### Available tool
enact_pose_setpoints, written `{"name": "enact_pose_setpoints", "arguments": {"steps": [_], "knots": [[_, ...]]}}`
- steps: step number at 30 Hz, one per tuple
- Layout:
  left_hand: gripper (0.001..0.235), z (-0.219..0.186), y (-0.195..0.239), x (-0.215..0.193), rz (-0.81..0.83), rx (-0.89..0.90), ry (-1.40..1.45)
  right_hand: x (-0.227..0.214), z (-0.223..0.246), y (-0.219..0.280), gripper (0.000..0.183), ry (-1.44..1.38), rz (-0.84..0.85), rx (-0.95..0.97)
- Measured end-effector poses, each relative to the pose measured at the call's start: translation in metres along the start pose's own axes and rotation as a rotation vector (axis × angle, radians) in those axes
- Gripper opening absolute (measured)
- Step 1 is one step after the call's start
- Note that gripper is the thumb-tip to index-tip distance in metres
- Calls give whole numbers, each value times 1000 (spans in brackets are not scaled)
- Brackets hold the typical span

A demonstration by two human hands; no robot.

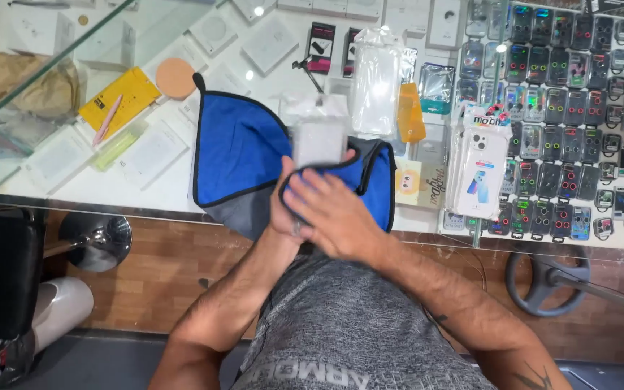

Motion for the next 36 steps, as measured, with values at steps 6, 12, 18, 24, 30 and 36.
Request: {"name": "enact_pose_setpoints", "arguments": {"steps": [6, 12, 18, 24, 30, 36], "knots": [[43, 19, 5, -21, 109, 275, -199, -12, -35, -36, 55, 91, -12, 223], [63, 9, 3, -78, -27, 426, -373, -14, -47, -22, 58, -227, -91, 478], [78, -37, 9, -63, 40, 211, 122, 11, -43, 52, 48, -94, 81, 301], [74, -46, -7, -50, 61, 520, -265, -32, -19, 21, 45, -286, -32, 420], [81, -5, -3, 20, -185, 1061, -1161, -39, -10, 11, 84, -630, -255, 885], [74, -3, 0, 24, 51, 836, -1122, -51, -39, -2, 67, -534, -399, 1256]]}}
Point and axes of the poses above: each hand's wrist, its own y-axis away from the middle knuckle, its own x-axis out of the palm, z = x × y, the point moved 1 cm from there along -y, towards the middle knuckle, and after that the axes turned 11 degrees about -z, right-handed, at the moved point
